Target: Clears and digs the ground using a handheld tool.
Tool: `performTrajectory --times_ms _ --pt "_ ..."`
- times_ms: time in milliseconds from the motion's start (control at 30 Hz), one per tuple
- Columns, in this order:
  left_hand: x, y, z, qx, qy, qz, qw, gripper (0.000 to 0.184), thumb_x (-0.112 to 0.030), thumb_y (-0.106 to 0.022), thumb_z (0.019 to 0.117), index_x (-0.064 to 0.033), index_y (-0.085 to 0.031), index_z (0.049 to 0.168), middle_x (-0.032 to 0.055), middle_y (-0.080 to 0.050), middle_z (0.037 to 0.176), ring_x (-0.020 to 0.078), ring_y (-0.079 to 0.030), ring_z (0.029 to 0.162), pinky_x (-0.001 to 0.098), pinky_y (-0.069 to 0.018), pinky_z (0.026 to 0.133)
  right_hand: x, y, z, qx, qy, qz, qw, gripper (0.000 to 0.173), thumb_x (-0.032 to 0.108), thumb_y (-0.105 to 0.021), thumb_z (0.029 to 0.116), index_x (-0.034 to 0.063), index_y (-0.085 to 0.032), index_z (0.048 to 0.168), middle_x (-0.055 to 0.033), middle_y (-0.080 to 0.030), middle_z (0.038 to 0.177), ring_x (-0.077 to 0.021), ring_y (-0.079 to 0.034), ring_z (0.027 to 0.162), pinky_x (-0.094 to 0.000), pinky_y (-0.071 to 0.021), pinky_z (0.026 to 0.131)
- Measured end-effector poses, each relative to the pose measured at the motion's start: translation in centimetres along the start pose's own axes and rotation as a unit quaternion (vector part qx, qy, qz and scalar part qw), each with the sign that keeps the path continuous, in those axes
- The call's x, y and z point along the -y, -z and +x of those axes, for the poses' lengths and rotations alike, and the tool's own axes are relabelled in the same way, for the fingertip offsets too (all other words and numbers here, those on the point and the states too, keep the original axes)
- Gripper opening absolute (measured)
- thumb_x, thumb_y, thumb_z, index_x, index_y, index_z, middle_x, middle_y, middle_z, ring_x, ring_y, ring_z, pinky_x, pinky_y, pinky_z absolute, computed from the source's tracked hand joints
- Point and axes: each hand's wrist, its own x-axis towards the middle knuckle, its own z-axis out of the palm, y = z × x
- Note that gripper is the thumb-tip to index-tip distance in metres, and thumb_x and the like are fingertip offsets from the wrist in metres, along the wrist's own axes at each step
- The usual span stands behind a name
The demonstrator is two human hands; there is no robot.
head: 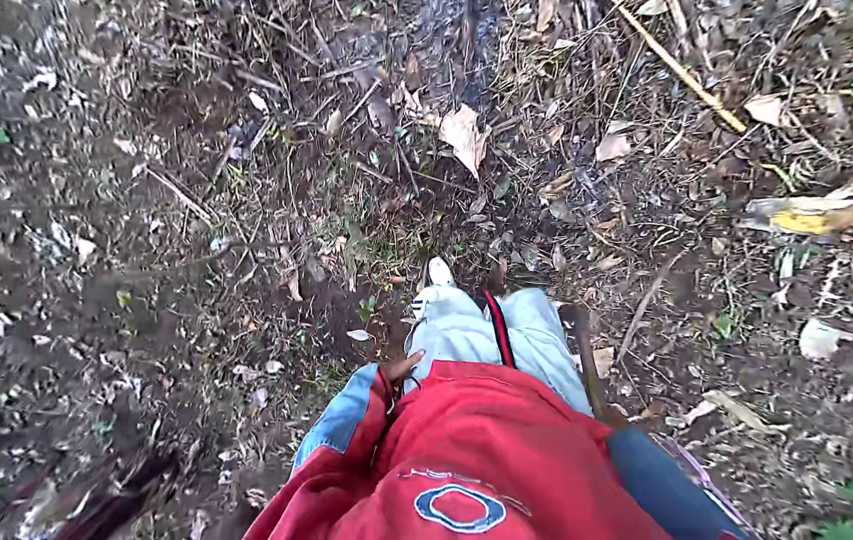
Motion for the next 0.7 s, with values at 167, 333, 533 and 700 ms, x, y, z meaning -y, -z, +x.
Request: performTrajectory --times_ms 167,333,533,700 --pt "6.4 -8.6 2.1 -0.048 -0.061 -0.117 0.99 0.09 -0.043 -0.074 0.0941 -0.003 -0.027 0.16 0.0251 -0.049 0.151 0.031 -0.053 0.137 0.0456 -0.0445 0.115 -5.0 -0.3 6.8 0.178 -0.092 0.085 0.976 0.075 0.012 -0.076 0.0915 -0.0055 -0.037 0.153 -0.0346 -0.052 0.143 -0.0466 -0.054 0.133 -0.0619 -0.0429 0.111" --pt "14.4 -17.3 1.1 -0.11 -0.026 -0.08 0.99 0.096 -0.042 -0.078 0.0913 -0.0044 -0.024 0.161 0.0259 -0.048 0.153 0.0342 -0.051 0.139 0.0491 -0.0425 0.116 -9.2 -3.1 8.0 0.186 -0.047 -0.024 0.981 0.073 0.021 -0.076 0.0924 -0.0078 -0.041 0.15 -0.0335 -0.05 0.147 -0.0447 -0.05 0.138 -0.0594 -0.0412 0.114" --pt "22.8 -23.4 0.3 -0.15 -0.042 -0.04 0.987 0.095 -0.027 -0.082 0.0879 -0.0041 -0.025 0.16 0.0271 -0.057 0.142 0.0346 -0.06 0.129 0.0503 -0.0489 0.11 -19.3 -9.2 3.5 0.252 -0.049 -0.033 0.966 0.072 0.019 -0.076 0.0913 -0.0087 -0.042 0.149 -0.0315 -0.05 0.148 -0.0421 -0.048 0.141 -0.0556 -0.0395 0.117" --pt "27.5 -22.2 2.2 -0.081 -0.1 0.261 0.957 0.073 -0.032 -0.077 0.0902 -0.0069 -0.049 0.152 0.0315 -0.042 0.155 0.0482 -0.043 0.143 0.0626 -0.0379 0.115 -30.9 -23.6 0.4 0.228 -0.097 0.022 0.968 0.064 0.021 -0.07 0.0975 -0.0074 -0.045 0.149 -0.0312 -0.05 0.148 -0.041 -0.048 0.141 -0.0544 -0.0379 0.119"
